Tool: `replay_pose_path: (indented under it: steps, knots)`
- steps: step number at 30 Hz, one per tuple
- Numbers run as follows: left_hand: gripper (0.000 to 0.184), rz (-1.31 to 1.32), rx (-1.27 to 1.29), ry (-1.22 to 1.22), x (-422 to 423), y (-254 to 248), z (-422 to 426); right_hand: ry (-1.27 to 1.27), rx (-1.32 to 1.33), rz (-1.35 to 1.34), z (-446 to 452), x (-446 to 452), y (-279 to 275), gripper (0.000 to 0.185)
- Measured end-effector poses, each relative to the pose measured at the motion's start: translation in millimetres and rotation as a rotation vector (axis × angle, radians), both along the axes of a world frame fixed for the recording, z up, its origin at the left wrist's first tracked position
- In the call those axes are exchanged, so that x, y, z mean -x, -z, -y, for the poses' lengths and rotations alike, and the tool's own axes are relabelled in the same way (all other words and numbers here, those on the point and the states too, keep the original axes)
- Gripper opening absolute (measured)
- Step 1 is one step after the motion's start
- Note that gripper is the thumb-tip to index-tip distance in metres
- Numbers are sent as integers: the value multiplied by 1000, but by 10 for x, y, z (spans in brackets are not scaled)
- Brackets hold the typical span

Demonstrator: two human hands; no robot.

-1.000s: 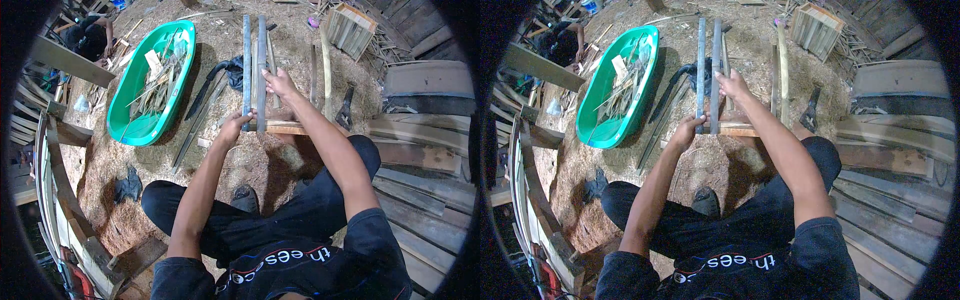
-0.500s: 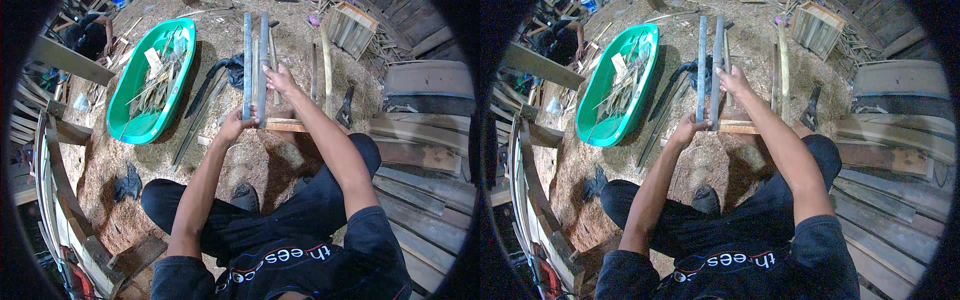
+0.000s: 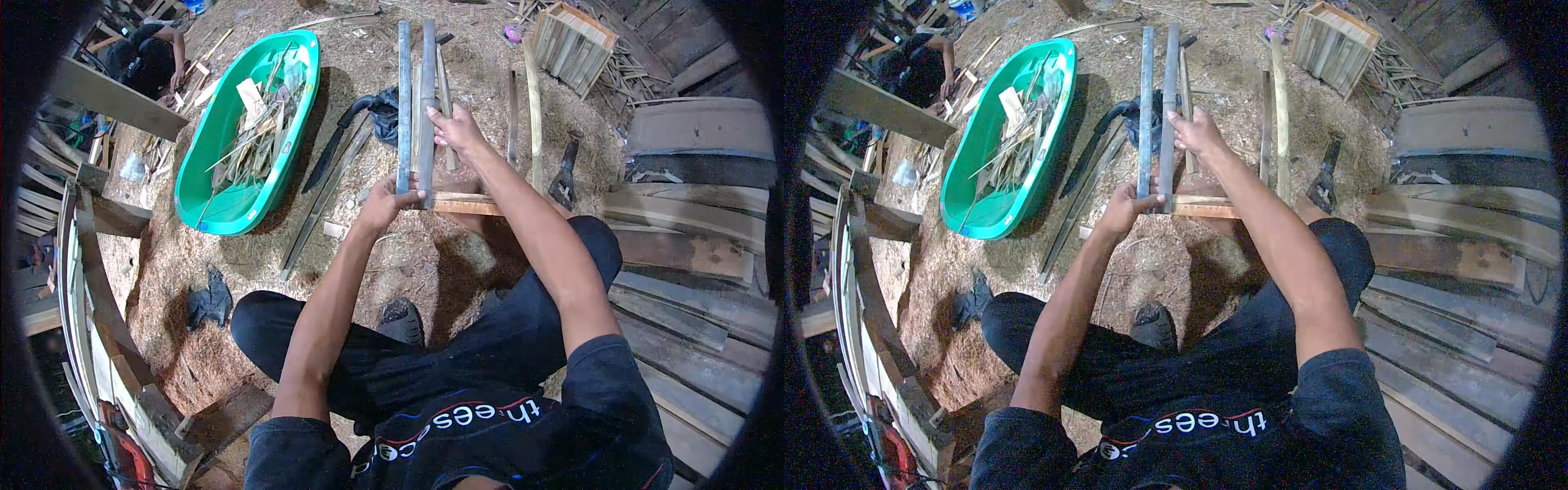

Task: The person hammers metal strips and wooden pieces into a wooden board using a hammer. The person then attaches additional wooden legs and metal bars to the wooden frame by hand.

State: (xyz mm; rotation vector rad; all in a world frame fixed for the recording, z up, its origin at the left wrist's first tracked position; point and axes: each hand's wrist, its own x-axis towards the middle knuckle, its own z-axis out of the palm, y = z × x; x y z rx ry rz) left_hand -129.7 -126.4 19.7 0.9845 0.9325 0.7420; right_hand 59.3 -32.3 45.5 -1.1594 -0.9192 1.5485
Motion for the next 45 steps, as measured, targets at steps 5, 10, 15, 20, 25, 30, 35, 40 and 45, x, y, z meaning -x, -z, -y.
replay_pose_path:
  steps: [5,10,15,20,25,30,35,40,45]
  knots:
    - [31,-10,-20,-23,-13,-73,53,-16,22,22,18,9,44,11]
    - [27,-11,-71,-57,-39,-115,81,-8,18,21,76,69,-67,12]
    - [30,-35,-46,-66,-38,-137,97,-13,10,-20,80,55,-39,12]
    - [31,-24,-48,-87,-40,-113,107,19,11,-1,81,50,-30,11]
    - [32,9,-37,-77,-27,-34,84,23,-15,-24,80,37,-39,11]
    - [33,-25,-39,-43,-26,-18,72,33,-6,21,75,22,-57,10]
    - [36,-85,-48,7,-1,-6,69,28,-9,0,43,-3,-33,11]
    - [41,-88,-58,35,-24,-134,83,22,-12,-17,48,-32,-4,13]
    - [38,-110,-56,68,-25,-184,64,16,-23,1,40,1,1,12]
